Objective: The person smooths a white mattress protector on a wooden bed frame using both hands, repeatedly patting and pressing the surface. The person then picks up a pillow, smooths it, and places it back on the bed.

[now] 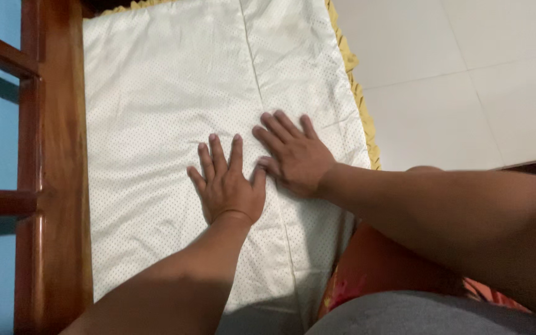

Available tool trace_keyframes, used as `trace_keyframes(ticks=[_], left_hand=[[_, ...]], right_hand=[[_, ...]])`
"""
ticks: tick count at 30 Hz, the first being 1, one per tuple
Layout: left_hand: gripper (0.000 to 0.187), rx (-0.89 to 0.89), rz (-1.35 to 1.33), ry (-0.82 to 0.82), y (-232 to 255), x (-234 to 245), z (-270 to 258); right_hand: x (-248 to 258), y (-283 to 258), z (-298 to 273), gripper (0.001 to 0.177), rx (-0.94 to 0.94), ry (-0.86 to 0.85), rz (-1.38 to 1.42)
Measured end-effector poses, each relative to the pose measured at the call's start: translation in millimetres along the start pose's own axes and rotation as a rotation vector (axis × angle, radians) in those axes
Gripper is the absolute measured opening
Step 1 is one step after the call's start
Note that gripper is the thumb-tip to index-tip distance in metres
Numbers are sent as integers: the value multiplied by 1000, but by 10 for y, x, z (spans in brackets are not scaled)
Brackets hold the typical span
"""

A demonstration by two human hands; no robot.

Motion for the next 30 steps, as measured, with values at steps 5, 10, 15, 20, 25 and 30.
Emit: trace_keyframes(ticks=[5, 10, 15, 20, 25, 30], left_hand=[[74, 24, -1, -13, -33, -93, 19], [73, 28, -31, 5, -25, -96, 33], [74, 11, -37, 62, -23, -104, 11], [76, 33, -33, 44, -5, -84, -4], [72, 46, -26, 33, -6, -95, 10], [65, 8, -50, 62, -42, -138, -38]], right_hand=[[-86, 35, -60, 66, 14, 37, -12], [-103, 50, -30, 65, 2, 24, -7], [-106, 85, -11, 64, -5, -4, 26], [-86, 20, -41, 69, -99, -2, 43], [-39, -99, -337, 75, -99, -35, 33], [80, -6, -544, 77, 12, -218, -40]])
Point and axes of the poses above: each hand's wrist, its own z-axis towards the middle knuckle, its own x-axis out of the back of the hand, y = z × x, the point moved 1 cm from there along z, towards the middle knuckle, and after that the axes turned 7 degrees about y, right-handed, at the moved point
